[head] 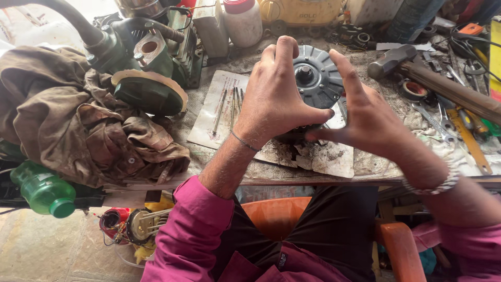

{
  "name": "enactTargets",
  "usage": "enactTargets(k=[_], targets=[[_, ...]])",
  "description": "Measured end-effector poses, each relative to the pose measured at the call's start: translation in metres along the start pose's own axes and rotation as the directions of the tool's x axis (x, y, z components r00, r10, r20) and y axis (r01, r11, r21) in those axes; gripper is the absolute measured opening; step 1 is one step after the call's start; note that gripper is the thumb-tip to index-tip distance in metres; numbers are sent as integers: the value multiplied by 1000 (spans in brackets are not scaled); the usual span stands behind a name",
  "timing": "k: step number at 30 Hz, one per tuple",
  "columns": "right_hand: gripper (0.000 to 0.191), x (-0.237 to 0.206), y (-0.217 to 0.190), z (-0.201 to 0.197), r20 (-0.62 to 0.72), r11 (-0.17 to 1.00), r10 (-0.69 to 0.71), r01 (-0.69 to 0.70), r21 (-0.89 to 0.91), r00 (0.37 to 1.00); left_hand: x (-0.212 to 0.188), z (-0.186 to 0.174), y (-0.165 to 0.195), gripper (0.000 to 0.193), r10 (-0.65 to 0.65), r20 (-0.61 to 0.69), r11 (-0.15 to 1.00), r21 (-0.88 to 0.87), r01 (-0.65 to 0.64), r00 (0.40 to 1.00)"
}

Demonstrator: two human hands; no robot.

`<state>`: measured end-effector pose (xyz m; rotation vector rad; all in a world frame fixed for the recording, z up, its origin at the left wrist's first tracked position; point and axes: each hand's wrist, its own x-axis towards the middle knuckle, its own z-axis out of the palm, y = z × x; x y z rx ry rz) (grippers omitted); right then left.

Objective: The person unscrews long bolts from an electric motor housing using a file in one hand while steadying the motor, removes the fan cover from the housing, pulls the rotor out of the stator, and then works on the copper windings of the stator with a small hand tool, tucking and pressing wire ends.

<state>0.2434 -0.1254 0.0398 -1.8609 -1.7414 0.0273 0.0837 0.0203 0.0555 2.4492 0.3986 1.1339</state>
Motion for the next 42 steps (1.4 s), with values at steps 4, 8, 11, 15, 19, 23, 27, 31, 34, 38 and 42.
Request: enactTargets(k=[4,8,11,15,19,23,27,31,34,38,42], targets=[[117,7,-8,11,-96,893,3,40,449,995,-1,-2,0,97,-25,-15,1000,-14,25,1000],[117,11,-2,13,-64,866,31,5,500,997,-3,-6,-4,102,-41,-8,999,-16,41,999],[115,16,11,0,54,741,73,-90,665,996,-2,-15,-15,110,-78,39,978,-189,84,996],[98,32,25,-9,273,485,214,-345,803,938,9,-23,-40,107,-308,127,895,-296,333,943],[81,52,24,-1,346,482,314,-462,744,884,13,-10,-52,77,-393,372,707,-462,535,841],[63,64,20,-2,400,544,389,-557,628,830,6,-6,-59,63,-350,477,600,-547,584,807],[55,74,20,-3,407,564,381,-558,609,830,5,-5,-62,58,-370,529,508,-573,643,763],[56,77,23,-4,446,505,340,-561,656,828,5,-7,-59,63,-382,548,475,-574,667,744],[59,74,25,-7,505,490,350,-614,619,789,4,-9,-50,71,-378,606,427,-557,713,700],[58,70,29,-12,489,524,325,-584,620,810,6,-9,-35,81,-290,606,378,-638,671,740],[56,71,33,-19,480,549,257,-535,643,839,12,-8,-29,85,-297,573,472,-607,639,764]])
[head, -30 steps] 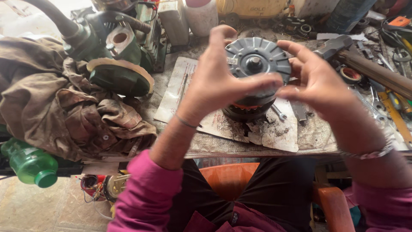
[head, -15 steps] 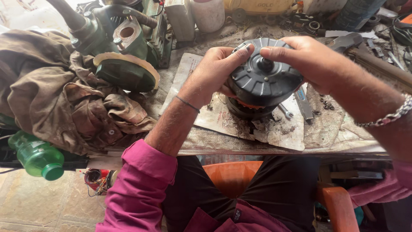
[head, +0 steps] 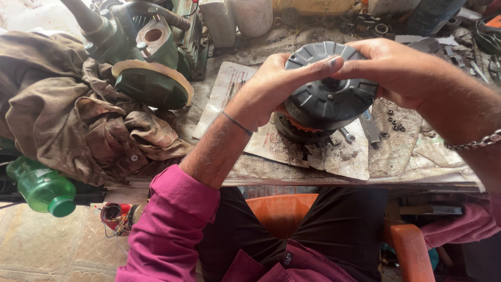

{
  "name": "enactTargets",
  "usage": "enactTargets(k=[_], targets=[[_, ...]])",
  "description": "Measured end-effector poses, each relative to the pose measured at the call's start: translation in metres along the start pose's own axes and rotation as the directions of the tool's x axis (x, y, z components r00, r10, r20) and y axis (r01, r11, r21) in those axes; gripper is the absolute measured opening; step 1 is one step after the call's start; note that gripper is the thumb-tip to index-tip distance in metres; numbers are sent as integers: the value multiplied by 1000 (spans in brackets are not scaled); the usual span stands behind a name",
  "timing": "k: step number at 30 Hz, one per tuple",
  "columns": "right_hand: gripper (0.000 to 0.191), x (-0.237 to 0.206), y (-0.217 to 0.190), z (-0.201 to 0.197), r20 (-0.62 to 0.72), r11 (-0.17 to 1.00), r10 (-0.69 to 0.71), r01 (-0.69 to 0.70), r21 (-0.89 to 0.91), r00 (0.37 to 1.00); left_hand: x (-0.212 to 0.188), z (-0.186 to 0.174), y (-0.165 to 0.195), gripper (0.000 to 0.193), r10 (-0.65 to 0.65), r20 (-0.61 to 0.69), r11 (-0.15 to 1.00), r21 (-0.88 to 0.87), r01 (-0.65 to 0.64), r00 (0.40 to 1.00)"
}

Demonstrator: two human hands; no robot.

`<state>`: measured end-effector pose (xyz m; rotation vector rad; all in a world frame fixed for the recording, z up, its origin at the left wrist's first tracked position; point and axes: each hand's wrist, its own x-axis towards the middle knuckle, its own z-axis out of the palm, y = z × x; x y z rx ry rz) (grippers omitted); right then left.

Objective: The person unscrews long bolts from an electric motor housing using a file in one hand while steadying the motor, removes the fan cover from the housing, pulls the rotor out of the stator, and then works on the copper windings of the stator with a small hand tool, tucking and pressing wire ends.

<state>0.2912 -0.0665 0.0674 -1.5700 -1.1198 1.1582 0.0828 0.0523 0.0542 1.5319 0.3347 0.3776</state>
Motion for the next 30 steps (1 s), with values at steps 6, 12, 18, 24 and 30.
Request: enactTargets(k=[6,12,18,24,30], targets=[[58,7,-2,-1,-22,1000,13,-13,-17,1000,7,-7,-3,81,14,18,1000,-1,-13,1000],[60,4,2,-1,-107,995,102,-100,20,989,10,-6,-16,67,-36,-89,999,6,36,995],[52,-3,13,16,-136,995,71,-61,75,988,8,-6,-23,55,-26,-97,998,-51,21,995],[52,-6,1,17,-217,996,-25,44,83,976,17,-16,-14,53,-15,-86,1000,-12,14,996],[50,-3,12,18,-163,985,-19,47,168,986,18,-14,-16,55,-57,-47,997,-64,54,997]])
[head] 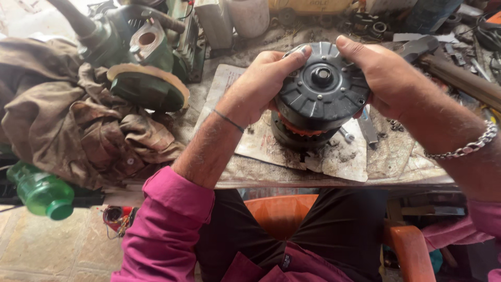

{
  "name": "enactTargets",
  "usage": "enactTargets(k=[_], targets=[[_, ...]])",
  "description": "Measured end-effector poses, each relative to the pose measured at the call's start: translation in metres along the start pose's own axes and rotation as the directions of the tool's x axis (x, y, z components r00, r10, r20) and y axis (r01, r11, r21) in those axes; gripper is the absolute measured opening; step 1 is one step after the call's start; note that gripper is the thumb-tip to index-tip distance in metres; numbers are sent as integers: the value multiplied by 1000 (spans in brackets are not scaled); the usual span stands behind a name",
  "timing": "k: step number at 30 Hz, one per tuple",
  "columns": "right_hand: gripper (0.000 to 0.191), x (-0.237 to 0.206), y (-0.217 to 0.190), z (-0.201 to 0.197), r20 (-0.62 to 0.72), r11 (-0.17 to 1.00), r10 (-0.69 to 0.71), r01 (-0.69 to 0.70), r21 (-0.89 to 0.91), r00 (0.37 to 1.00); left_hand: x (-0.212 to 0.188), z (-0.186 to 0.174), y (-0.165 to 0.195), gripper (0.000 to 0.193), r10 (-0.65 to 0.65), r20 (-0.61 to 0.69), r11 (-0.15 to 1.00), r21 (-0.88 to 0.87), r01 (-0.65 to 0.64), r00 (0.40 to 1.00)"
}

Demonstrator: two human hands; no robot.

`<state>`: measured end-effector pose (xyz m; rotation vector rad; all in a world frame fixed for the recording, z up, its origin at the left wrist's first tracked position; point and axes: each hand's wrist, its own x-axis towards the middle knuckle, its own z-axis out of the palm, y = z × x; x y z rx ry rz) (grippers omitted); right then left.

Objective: The person unscrews long bolts from an electric motor housing using a file in one hand while steadying the motor, removes the fan cover from the housing, pulls the rotor out of the stator, and then works on the copper windings of the stator with a small hand tool, tucking and pressing wire ends.

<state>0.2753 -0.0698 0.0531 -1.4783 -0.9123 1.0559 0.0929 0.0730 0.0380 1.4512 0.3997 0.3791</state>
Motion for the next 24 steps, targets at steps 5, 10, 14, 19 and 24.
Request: enactTargets(k=[5,10,14,19,24], targets=[[48,0,5,-4,-16,990,-29,30,136,999,-1,1,3,60,-22,-21,1000,-20,21,1000],[72,-22,6,-18,260,973,-219,191,127,941,-26,-6,-5,90,228,-87,955,214,-206,970],[112,-35,13,-23,326,853,-424,494,-168,845,-62,-4,-19,125,514,48,766,425,-483,857],[133,-37,42,-14,327,741,-563,639,-208,759,-71,26,-40,109,541,32,739,458,-493,840],[82,-17,77,-15,241,845,-397,455,-280,885,-52,34,-53,92,559,-66,765,425,-484,826]])
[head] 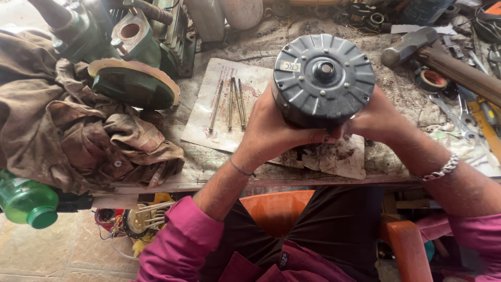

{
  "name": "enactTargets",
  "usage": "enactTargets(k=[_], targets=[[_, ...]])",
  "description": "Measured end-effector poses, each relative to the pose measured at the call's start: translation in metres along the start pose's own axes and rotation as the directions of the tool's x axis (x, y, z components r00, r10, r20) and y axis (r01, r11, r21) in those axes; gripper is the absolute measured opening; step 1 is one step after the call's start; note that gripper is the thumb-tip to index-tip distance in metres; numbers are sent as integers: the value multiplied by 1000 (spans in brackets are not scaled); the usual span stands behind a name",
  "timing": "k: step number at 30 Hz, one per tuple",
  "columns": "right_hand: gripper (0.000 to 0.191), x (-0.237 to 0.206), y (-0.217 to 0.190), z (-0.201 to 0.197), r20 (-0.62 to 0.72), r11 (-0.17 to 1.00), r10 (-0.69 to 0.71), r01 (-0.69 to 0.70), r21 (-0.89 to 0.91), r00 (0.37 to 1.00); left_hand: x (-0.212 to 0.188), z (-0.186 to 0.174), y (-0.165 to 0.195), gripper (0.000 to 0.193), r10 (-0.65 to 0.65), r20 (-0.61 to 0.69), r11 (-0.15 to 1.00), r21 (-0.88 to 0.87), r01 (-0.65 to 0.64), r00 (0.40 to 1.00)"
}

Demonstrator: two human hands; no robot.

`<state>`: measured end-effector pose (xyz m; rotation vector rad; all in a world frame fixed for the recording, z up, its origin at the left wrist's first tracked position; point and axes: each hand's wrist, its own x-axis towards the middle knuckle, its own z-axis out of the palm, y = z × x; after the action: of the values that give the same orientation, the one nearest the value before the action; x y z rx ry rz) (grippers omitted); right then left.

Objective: The person unscrews long bolts from an electric motor housing using a file in one hand while steadying the motor, removes the fan cover from the housing, pulls the rotor out of the stator, and then works on the copper windings of the stator with a small hand tool, tucking and pressing wire ends.

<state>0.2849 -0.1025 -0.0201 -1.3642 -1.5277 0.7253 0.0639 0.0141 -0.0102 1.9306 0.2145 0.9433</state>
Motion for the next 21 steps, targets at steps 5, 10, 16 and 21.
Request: enactTargets(k=[5,10,16,21], targets=[[51,0,20,7,-30,977,-149,143,-157,988,1,2,-10,89,12,-27,993,-118,-15,1000],[51,8,17,8,-53,964,-242,234,-130,969,3,5,-19,94,-34,-78,997,-73,28,996],[46,7,21,12,-37,903,-365,344,-259,930,0,10,-25,99,182,-152,981,-45,-191,971],[58,5,34,18,-109,942,-316,298,-157,942,-3,17,-25,123,102,-201,994,-17,-107,974]])
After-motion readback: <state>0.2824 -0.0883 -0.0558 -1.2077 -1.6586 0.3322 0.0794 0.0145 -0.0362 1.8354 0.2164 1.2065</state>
